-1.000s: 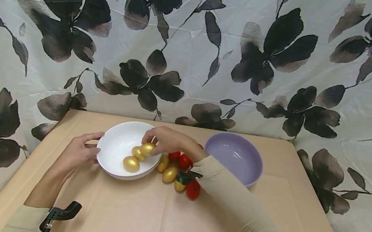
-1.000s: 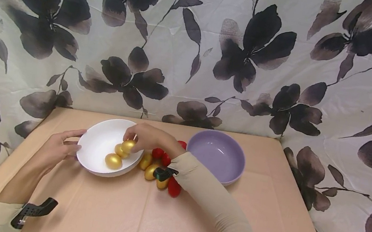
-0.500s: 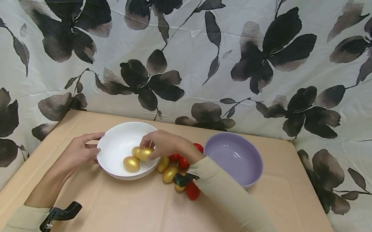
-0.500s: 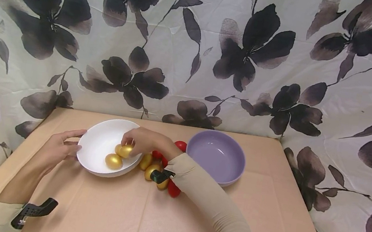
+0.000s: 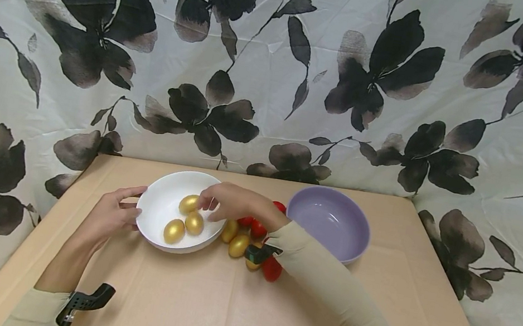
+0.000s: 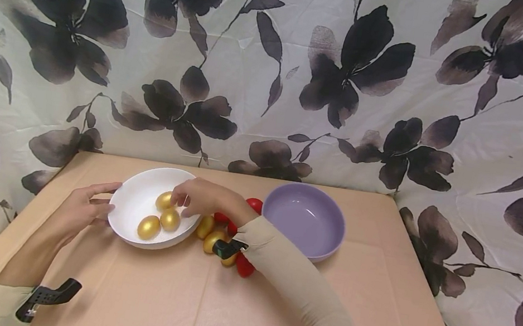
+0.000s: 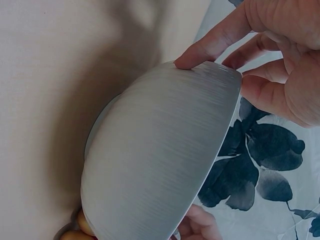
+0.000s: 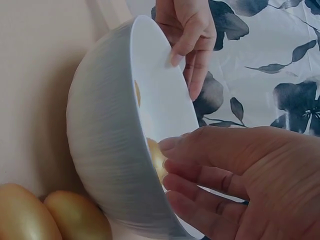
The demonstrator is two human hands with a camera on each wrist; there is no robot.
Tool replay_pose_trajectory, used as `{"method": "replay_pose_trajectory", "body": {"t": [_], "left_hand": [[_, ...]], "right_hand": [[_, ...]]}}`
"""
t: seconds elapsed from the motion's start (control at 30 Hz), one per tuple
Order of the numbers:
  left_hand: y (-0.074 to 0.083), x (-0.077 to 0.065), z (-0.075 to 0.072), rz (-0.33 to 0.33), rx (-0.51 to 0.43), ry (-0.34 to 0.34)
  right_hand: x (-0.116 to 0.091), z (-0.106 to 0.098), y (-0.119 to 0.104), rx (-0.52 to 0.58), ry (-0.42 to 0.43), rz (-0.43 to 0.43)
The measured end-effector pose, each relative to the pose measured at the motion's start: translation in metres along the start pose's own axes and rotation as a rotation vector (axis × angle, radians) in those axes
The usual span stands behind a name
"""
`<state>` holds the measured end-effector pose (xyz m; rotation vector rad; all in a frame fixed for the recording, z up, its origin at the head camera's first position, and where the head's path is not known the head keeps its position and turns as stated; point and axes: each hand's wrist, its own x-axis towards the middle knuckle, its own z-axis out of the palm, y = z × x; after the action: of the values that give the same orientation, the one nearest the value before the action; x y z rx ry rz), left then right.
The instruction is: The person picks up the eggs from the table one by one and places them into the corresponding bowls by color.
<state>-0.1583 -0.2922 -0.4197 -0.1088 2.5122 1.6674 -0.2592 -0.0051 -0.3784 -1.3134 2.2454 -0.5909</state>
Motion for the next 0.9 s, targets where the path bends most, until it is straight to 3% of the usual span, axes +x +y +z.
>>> {"method": "replay_pose_trajectory", "body": {"t": [0.4, 0.9], "left_hand": [[0.002, 0.004, 0.004, -0.023, 0.019, 0.017], [0.003, 0.007, 0.011, -0.011, 0.011, 0.037]], "right_hand": [[-0.026, -0.013, 0.007, 0.059, 0.065, 0.009], [-0.06, -0.013, 0.02, 0.081, 0.045, 0.005]]}}
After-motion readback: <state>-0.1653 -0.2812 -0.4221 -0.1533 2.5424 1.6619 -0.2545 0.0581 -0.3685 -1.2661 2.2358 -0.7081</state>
